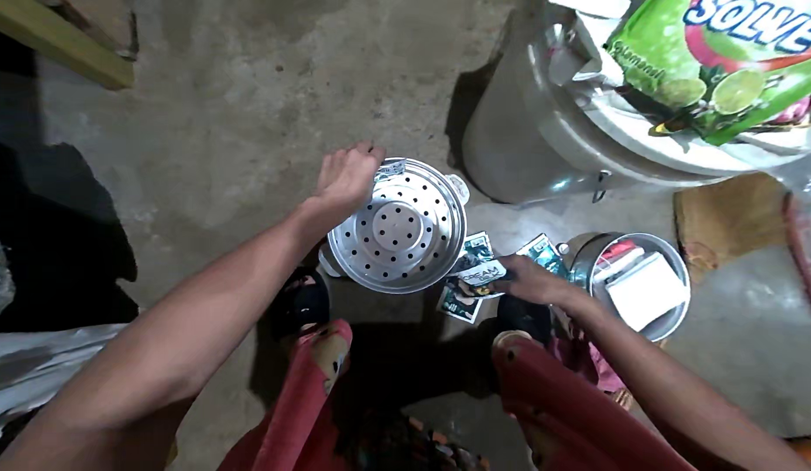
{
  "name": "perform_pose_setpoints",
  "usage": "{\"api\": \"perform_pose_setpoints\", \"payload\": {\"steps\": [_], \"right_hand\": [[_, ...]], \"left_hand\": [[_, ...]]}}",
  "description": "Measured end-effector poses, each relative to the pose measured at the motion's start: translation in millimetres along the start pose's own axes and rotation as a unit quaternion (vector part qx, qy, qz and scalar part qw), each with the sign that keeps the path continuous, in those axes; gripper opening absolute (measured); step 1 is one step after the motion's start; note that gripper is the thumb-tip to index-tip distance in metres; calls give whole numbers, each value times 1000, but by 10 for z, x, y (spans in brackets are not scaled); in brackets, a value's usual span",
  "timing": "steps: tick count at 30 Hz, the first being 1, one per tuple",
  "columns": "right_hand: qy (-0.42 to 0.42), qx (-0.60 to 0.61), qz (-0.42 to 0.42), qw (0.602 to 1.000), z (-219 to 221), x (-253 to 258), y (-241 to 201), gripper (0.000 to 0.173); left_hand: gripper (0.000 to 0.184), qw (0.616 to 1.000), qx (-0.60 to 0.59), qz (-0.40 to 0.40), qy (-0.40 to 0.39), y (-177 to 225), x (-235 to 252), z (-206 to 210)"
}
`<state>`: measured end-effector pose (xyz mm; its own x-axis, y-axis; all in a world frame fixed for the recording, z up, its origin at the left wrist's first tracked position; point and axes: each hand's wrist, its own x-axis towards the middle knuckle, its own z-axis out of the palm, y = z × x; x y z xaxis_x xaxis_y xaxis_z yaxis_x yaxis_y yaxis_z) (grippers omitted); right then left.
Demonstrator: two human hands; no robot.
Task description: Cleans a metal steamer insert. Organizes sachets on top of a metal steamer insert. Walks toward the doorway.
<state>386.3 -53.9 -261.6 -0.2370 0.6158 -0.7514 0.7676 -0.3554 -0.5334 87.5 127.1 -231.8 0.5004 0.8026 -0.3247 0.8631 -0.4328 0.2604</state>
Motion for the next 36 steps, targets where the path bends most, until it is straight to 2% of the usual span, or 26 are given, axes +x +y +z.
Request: {"api": "perform_pose_setpoints", "payload": {"steps": [3,7,10,13,15,18,21,23,25,27,29,31,36], "right_hand": [[-20,-62,15,998,-394,-170,-168,17],[68,-113,-75,988,-814,-552,-474,8],[112,-62,-183,975,-983,-783,-597,14],[99,71,-254,959,-980,-826,-741,20],[93,134,-262,951,-906,-726,-788,22],[98,135,-256,952,-800,-559,-792,20],[115,82,-251,958,-715,-457,-823,16],[144,-5,-241,960,-654,-398,-872,16],[159,-87,-265,947,-591,-304,-929,21],[155,-111,-324,927,-523,-122,-976,23],[138,-58,-376,914,-455,116,-1072,20],[158,0,-405,901,-361,427,-1176,15],[258,44,-270,927,-217,1138,-1274,20]], "left_hand": [[35,1000,-16,4,24,-41,0,35],[32,998,-65,-14,21,-108,-26,38],[23,987,-151,-10,44,-211,-10,97],[21,986,-159,-18,55,-278,14,143],[24,987,-149,-17,51,-275,33,162],[34,989,-138,-22,38,-250,35,167],[41,989,-143,-17,44,-285,26,199],[42,984,-170,4,60,-329,-5,212],[33,976,-198,30,88,-359,-48,221],[21,970,-214,48,102,-384,-68,229],[12,968,-222,58,99,-409,-65,235],[7,965,-233,69,100,-418,-46,236],[13,958,-272,49,75,-413,-38,165]]}}
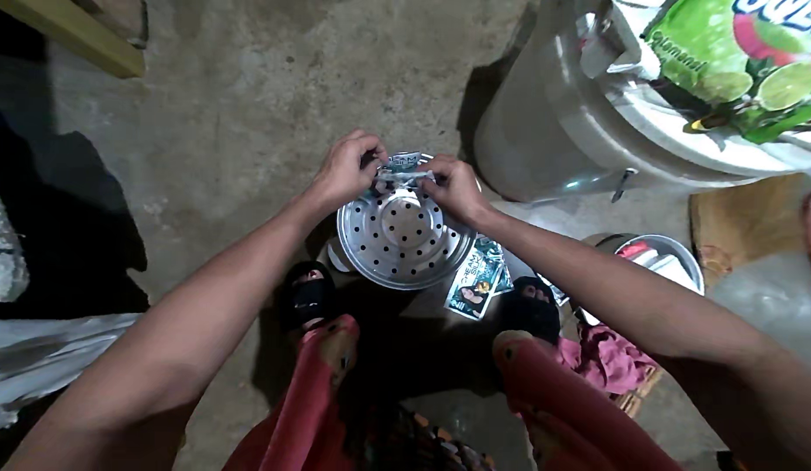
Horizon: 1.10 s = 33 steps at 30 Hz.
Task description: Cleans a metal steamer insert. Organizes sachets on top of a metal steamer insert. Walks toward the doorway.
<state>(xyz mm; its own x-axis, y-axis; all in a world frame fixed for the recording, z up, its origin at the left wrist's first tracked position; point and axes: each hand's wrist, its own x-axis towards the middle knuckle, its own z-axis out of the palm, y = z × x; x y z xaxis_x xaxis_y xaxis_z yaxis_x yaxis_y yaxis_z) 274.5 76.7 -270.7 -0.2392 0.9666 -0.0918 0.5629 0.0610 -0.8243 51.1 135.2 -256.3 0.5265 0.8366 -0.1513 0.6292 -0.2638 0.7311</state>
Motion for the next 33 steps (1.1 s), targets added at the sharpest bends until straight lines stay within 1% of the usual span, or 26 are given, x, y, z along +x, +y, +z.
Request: {"api": "perform_pose_setpoints", "payload": {"steps": [2,6,9,12,15,18,21,22,25,28,31,33], "right_hand": [[31,-15,37,999,62,77,19,21],[35,-29,26,999,102,134,-107,21],[38,-24,30,998,132,172,-109,22],[32,-17,59,998,131,178,-129,25],[32,3,87,996,121,154,-130,27],[50,26,77,995,74,115,-104,27],[66,37,64,995,-69,27,-129,26],[77,35,51,995,-136,-25,-124,26],[120,35,13,992,-350,-264,-43,24],[138,17,11,990,-505,-655,133,20],[105,-16,61,992,-486,-1135,402,17],[53,-61,99,992,-399,-1430,610,18]], "left_hand": [[20,1000,3,11,-11,-30,-7,-13],[35,999,13,38,-35,-57,-78,-49],[34,999,32,34,-26,-37,-116,-64],[23,996,73,43,10,-43,-138,-43],[23,993,113,17,8,-9,-137,-29],[24,989,147,7,4,22,-100,7],[22,987,157,20,34,39,-94,69],[24,987,155,14,39,62,-100,75],[40,990,136,-5,48,90,-130,77],[45,990,132,14,55,25,-161,81],[50,990,126,29,60,-22,-179,84],[53,989,128,30,60,-52,-178,88]]}}
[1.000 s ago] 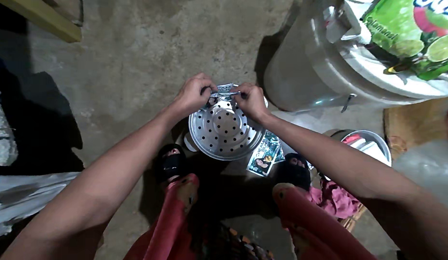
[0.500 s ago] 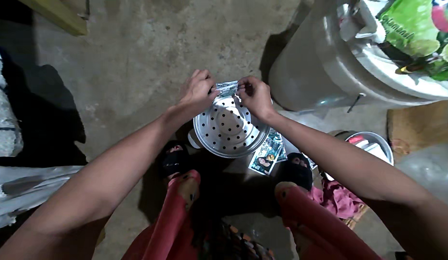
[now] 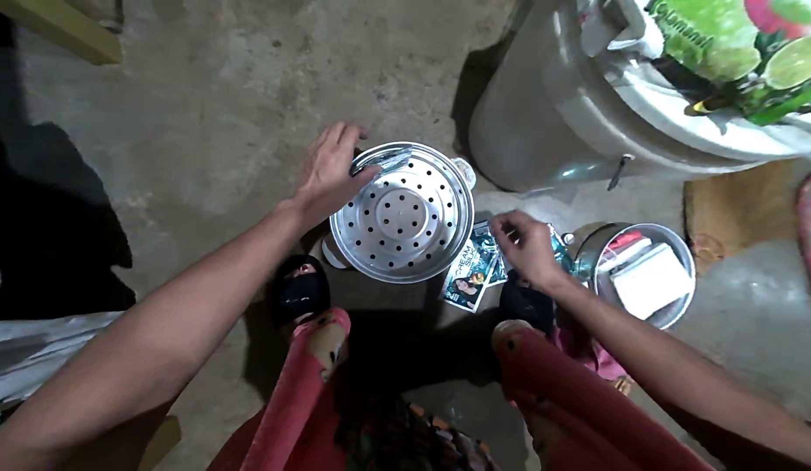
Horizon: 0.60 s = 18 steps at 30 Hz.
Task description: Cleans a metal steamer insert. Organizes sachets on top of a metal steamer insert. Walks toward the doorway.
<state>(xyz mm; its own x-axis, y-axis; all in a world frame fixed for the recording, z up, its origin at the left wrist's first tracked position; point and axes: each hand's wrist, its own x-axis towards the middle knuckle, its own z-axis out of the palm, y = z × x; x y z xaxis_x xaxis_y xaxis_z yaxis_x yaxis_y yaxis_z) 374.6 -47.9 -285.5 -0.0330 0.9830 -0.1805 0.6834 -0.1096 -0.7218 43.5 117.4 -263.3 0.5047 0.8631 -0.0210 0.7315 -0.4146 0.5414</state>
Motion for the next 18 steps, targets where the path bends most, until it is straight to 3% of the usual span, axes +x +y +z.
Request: {"api": "perform_pose_setpoints", "payload": {"steps": [2,5,9,12,15,18], "right_hand": [[-70,-61,23,995,104,-194,219,22],[-154,-147,33,977,258,-326,433,46],[-175,-217,19,960,368,-273,471,57],[-215,-217,78,949,330,-151,367,59],[-256,-173,92,947,238,-85,350,36],[-360,-137,80,919,20,-35,199,14]], "left_hand": [[48,1000,1,5,-2,-19,8,15],[24,1000,8,15,-5,-3,30,48],[21,999,-21,-23,-22,81,78,38],[22,999,-29,-36,-19,96,108,45],[28,999,-30,-29,-7,60,121,76],[35,999,-34,-10,8,57,89,73]]}}
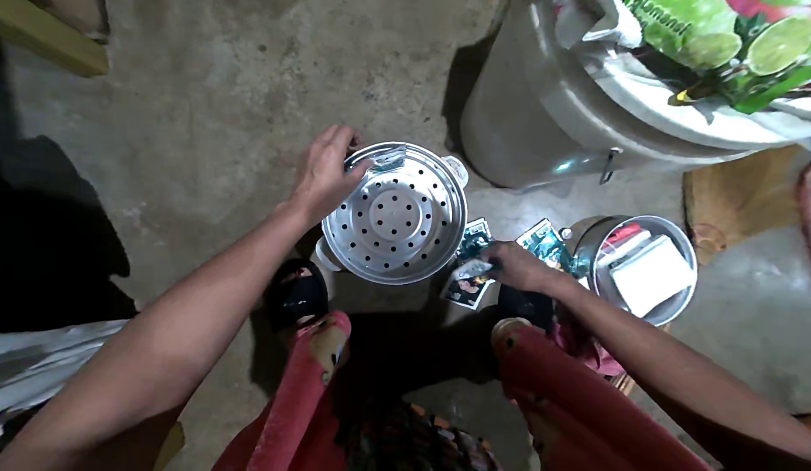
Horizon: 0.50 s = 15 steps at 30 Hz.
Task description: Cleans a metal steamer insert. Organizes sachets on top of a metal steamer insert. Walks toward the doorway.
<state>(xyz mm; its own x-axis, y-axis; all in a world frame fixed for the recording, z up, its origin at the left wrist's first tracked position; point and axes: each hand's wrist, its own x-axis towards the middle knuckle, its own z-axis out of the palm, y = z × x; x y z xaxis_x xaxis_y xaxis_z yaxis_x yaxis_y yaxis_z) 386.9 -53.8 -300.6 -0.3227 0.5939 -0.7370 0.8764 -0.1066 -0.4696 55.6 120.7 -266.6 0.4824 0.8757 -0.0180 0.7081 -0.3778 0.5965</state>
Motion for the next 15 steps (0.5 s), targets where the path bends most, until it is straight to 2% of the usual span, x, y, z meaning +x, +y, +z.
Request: {"api": "perform_pose_setpoints", "payload": {"steps": [2,4,6,9,12,15], "right_hand": [[-95,-54,-2,994,-275,-209,-256,13],[-126,-107,-11,986,-568,-504,-620,14],[-72,-120,-107,984,-842,-780,-875,10],[75,-6,-307,949,-1149,-844,-1085,8],[179,7,-336,925,-1259,-510,-1302,10],[205,-4,-330,921,-1138,34,-1358,9]], "left_hand": [[28,999,-10,41,9,-41,-36,-15],[15,996,-13,87,8,-88,-62,-36],[11,994,-1,108,-12,-115,-73,-61],[20,994,15,92,-65,-112,-63,-119],[26,993,-32,65,-95,-155,-49,-137],[31,989,-95,40,-105,-165,-41,-172]]}}
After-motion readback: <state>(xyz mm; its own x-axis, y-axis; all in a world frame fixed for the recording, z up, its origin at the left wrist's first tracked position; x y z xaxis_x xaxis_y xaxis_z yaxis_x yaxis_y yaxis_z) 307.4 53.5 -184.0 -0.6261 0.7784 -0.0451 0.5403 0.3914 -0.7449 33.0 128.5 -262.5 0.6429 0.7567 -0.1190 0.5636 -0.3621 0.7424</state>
